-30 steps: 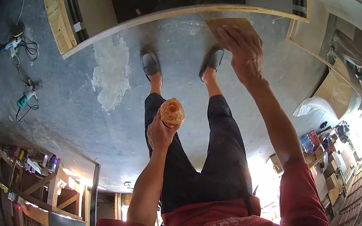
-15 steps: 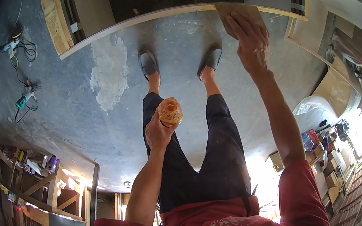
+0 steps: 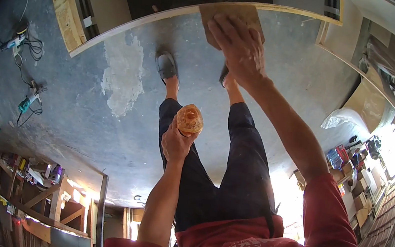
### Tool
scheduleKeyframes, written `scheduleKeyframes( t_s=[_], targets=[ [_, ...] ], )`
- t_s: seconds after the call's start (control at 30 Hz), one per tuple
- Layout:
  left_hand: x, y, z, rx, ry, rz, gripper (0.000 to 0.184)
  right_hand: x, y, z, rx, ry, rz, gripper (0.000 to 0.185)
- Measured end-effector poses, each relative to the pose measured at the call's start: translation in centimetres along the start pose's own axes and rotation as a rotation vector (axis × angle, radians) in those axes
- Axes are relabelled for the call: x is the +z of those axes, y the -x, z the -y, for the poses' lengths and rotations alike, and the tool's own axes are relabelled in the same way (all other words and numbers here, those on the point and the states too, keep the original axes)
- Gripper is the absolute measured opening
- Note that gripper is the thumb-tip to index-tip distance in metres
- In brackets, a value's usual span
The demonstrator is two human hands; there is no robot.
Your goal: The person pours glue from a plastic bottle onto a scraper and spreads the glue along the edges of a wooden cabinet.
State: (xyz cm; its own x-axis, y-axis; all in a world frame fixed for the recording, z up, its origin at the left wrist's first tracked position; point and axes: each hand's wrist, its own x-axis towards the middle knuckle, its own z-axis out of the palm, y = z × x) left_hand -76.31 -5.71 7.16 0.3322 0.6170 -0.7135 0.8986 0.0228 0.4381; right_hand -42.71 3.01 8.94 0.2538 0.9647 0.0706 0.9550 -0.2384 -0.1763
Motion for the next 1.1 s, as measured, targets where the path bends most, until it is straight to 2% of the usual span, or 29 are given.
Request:
scheduleKeyframes(
  t_s=[0.1, 0.17, 0.63, 0.8, 0.9, 1.0, 1.1],
  targets=[
    [0.1, 0.1, -0.1, 0.020, 0.009, -0.021, 0.096, -1.1, 0.7, 0.5, -0.039, -0.026, 0.110, 0.051],
    [-0.4, 0.1, -0.6, 0.004, -0.002, -0.016, 0.095, -1.7, 0.0, 0.3, -0.025, -0.027, 0.042, 0.053],
    [-0.6, 0.0, -0.7, -0.022, -0.004, -0.001, 0.091, 1.6, -0.8, 0.0, -0.009, -0.044, 0.021, 0.053],
    [-0.8, -0.1, -1.3, -0.032, -0.024, 0.006, 0.093, -0.3, -0.6, 1.2, -0.032, -0.127, -0.031, 0.054],
    [-0.4, -0.1, -0.7, -0.040, -0.041, 0.018, 0.094, -1.5, 2.1, 2.0, -0.048, -0.147, 0.021, 0.057],
    [-0.3, -0.2, -0.8, -0.025, -0.035, 0.014, 0.095, -1.9, 2.7, 0.7, 0.045, -0.151, 0.036, 0.058],
    [-0.3, -0.2, -1.0, -0.028, -0.054, 0.024, 0.095, -0.1, 1.1, -1.6, 0.101, -0.038, -0.051, 0.060]
  ],
)
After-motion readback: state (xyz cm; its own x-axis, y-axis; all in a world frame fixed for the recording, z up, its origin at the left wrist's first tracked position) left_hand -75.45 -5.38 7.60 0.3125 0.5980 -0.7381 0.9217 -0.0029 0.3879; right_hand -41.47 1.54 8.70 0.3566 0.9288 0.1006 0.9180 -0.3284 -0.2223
